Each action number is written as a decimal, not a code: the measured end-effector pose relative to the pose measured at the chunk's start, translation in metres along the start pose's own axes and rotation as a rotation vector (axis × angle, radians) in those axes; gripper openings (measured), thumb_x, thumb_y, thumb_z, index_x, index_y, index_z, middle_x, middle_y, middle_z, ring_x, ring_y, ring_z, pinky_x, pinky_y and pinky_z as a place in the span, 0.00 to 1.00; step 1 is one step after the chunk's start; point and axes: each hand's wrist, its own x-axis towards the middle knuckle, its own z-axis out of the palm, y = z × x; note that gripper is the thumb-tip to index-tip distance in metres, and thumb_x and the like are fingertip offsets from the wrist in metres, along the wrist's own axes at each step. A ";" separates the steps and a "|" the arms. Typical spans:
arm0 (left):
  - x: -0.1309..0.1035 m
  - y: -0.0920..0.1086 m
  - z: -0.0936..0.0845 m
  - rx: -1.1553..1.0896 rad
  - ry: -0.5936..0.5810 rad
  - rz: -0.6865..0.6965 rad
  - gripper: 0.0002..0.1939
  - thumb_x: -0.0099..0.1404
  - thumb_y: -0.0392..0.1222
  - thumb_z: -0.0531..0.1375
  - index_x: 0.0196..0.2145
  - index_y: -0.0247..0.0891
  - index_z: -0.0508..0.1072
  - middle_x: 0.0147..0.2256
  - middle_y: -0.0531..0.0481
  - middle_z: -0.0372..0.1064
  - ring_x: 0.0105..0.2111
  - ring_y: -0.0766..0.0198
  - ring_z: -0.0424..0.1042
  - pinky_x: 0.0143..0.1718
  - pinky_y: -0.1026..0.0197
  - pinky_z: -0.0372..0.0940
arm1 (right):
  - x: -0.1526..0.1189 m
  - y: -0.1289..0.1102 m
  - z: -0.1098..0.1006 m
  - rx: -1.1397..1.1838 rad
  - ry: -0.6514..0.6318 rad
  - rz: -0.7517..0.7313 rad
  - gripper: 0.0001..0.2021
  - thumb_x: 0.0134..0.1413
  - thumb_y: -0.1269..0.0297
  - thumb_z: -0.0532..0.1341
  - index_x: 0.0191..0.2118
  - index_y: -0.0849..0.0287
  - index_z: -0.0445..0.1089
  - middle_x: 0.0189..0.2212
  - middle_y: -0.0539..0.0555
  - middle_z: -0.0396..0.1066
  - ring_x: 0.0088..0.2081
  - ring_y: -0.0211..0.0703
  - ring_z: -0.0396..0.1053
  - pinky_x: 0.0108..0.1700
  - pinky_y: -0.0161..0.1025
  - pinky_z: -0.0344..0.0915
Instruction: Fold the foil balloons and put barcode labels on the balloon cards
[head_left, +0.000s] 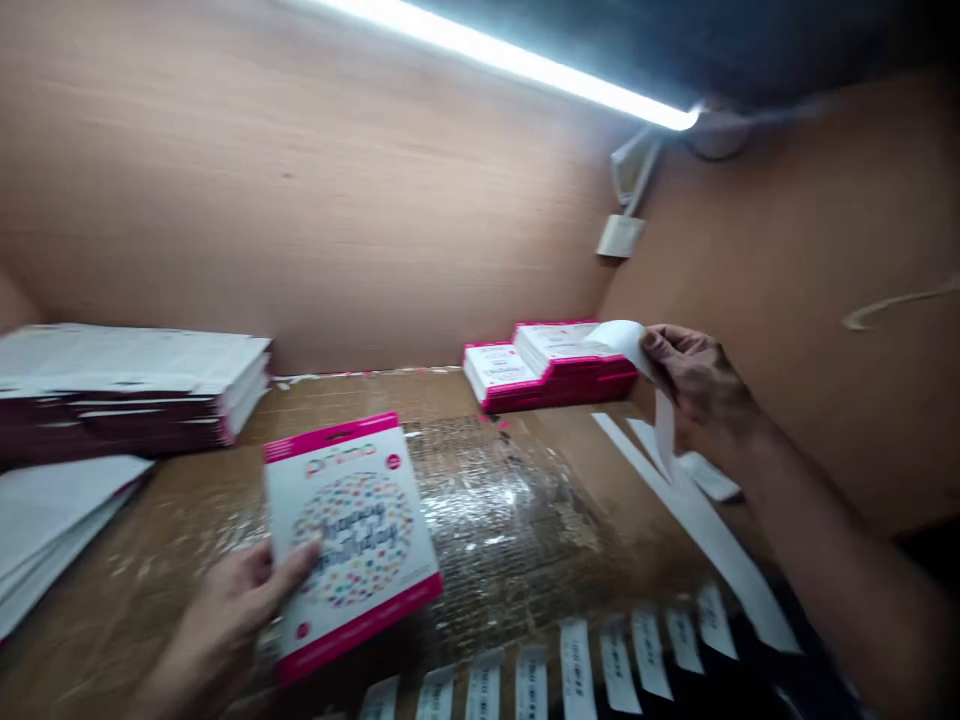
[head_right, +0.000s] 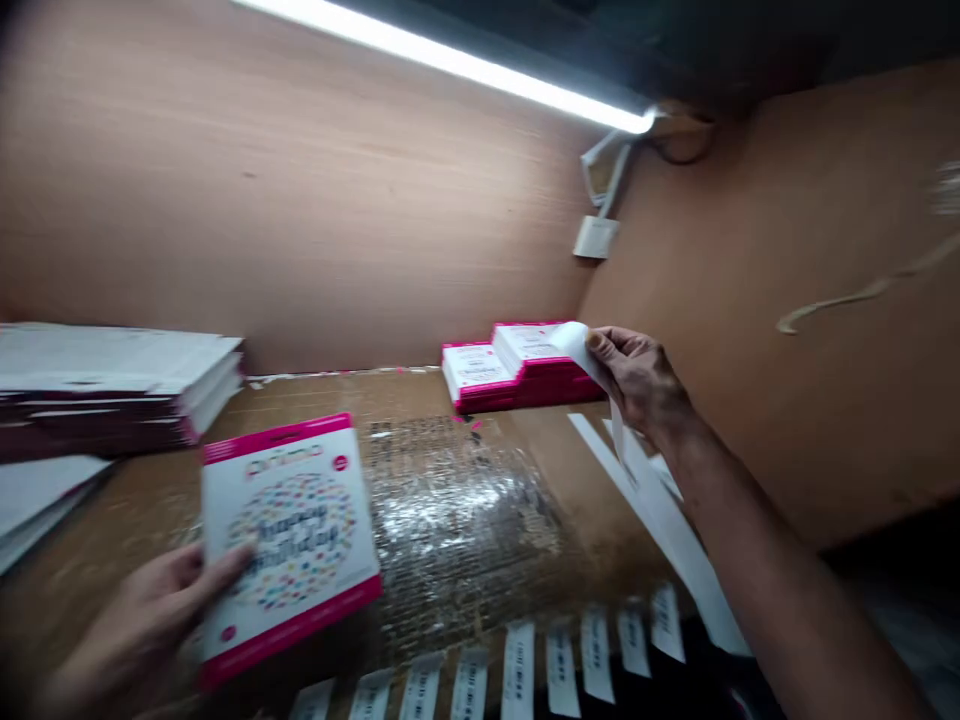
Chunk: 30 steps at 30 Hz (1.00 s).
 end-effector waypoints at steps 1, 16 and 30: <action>0.000 0.002 -0.005 -0.058 -0.023 -0.043 0.24 0.44 0.57 0.72 0.31 0.35 0.78 0.29 0.45 0.81 0.27 0.49 0.79 0.28 0.54 0.74 | -0.017 -0.015 0.025 0.136 -0.157 0.004 0.19 0.43 0.47 0.69 0.32 0.59 0.73 0.22 0.48 0.69 0.20 0.33 0.61 0.21 0.31 0.58; -0.019 -0.006 -0.045 -0.224 -0.067 0.002 0.22 0.49 0.51 0.72 0.35 0.30 0.76 0.33 0.38 0.80 0.32 0.49 0.79 0.36 0.53 0.73 | -0.169 -0.065 0.235 -0.377 -0.745 -0.480 0.16 0.58 0.56 0.57 0.23 0.59 0.70 0.19 0.51 0.68 0.22 0.35 0.59 0.25 0.35 0.51; -0.021 -0.008 -0.052 -0.218 -0.055 0.019 0.20 0.52 0.48 0.70 0.37 0.30 0.76 0.33 0.41 0.80 0.30 0.54 0.79 0.33 0.57 0.73 | -0.166 -0.062 0.243 -0.376 -1.009 -0.595 0.14 0.61 0.56 0.58 0.30 0.57 0.74 0.25 0.50 0.72 0.26 0.36 0.65 0.29 0.35 0.54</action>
